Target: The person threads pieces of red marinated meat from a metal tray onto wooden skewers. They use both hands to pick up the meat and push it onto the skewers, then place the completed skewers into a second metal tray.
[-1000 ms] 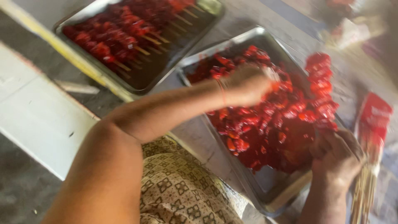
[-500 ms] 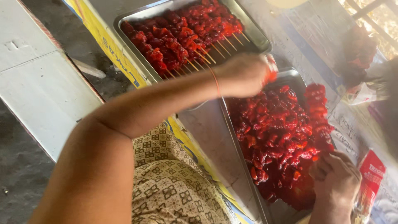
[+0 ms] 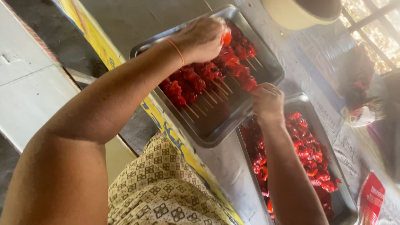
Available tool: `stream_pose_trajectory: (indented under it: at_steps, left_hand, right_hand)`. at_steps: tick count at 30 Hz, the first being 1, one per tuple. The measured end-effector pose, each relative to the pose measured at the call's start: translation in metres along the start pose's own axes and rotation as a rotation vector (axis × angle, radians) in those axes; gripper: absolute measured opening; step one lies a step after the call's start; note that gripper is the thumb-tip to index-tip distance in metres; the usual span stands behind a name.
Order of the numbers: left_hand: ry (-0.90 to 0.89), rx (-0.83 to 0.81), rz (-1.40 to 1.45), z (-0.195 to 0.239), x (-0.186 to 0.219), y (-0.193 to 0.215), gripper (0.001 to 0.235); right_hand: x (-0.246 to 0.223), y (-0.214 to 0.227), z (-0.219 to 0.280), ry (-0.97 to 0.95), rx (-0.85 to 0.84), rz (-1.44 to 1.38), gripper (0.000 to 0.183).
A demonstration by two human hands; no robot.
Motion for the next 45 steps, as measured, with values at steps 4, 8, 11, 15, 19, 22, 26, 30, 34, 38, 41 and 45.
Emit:
stream_pose_trajectory:
  at_steps: [4, 8, 11, 15, 19, 22, 26, 30, 34, 38, 41, 45]
  left_hand:
    - [-0.071, -0.131, -0.162, 0.004, -0.012, -0.015, 0.027]
    - [-0.138, -0.179, -0.209, -0.002, -0.021, -0.023, 0.037]
    - [0.016, -0.555, -0.209, 0.008, -0.038, -0.041, 0.036]
    - [-0.130, -0.558, -0.262, 0.008, -0.037, -0.046, 0.044]
    - [-0.126, -0.681, -0.267, 0.019, -0.037, -0.051, 0.048]
    - [-0.165, -0.715, -0.311, 0.022, -0.038, -0.043, 0.044]
    - [-0.146, -0.803, -0.335, 0.036, -0.049, -0.051, 0.043]
    - [-0.488, -0.787, -0.624, 0.031, -0.048, -0.064, 0.050]
    - [-0.400, -1.059, -0.819, 0.042, -0.051, -0.056, 0.038]
    - [-0.427, -0.310, -0.516, 0.026, 0.025, -0.026, 0.041]
    - [-0.742, -0.036, -0.378, 0.015, 0.101, -0.031, 0.019]
    - [-0.387, -0.761, -0.302, -0.005, 0.161, -0.107, 0.028]
  right_hand:
    - [0.020, -0.029, -0.048, -0.193, -0.009, -0.146, 0.014]
    - [0.048, -0.057, -0.078, -0.485, 0.008, -0.226, 0.013]
    - [0.039, -0.062, -0.087, 0.004, -0.036, 0.223, 0.015]
    - [0.039, -0.066, -0.085, 0.432, -0.071, 0.459, 0.014]
    - [0.070, -0.063, -0.083, -0.220, -0.056, 0.282, 0.008]
    - [0.051, -0.070, -0.079, -0.338, -0.115, 0.089, 0.009]
    - [0.004, -0.070, -0.053, -0.276, 0.173, 0.650, 0.012]
    - [-0.049, -0.067, -0.012, -0.050, 0.461, 0.809, 0.007]
    - [-0.072, -0.041, 0.045, 0.034, 0.378, 0.603, 0.009]
    - [-0.076, 0.006, 0.127, 0.093, 0.398, 0.427, 0.018]
    - [-0.050, 0.057, 0.193, -0.043, 0.544, 0.311, 0.028]
    - [-0.009, 0.130, 0.288, -0.133, 0.862, 0.464, 0.024]
Point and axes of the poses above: each hand's wrist, its own z-axis away from the middle knuckle, its own y-axis out of the back of the hand, x = y × z, the point moved 5 cm from there along -z, towards the middle knuckle, and after that the axes turned 15 degrees about -y, right-handed, at the moved point
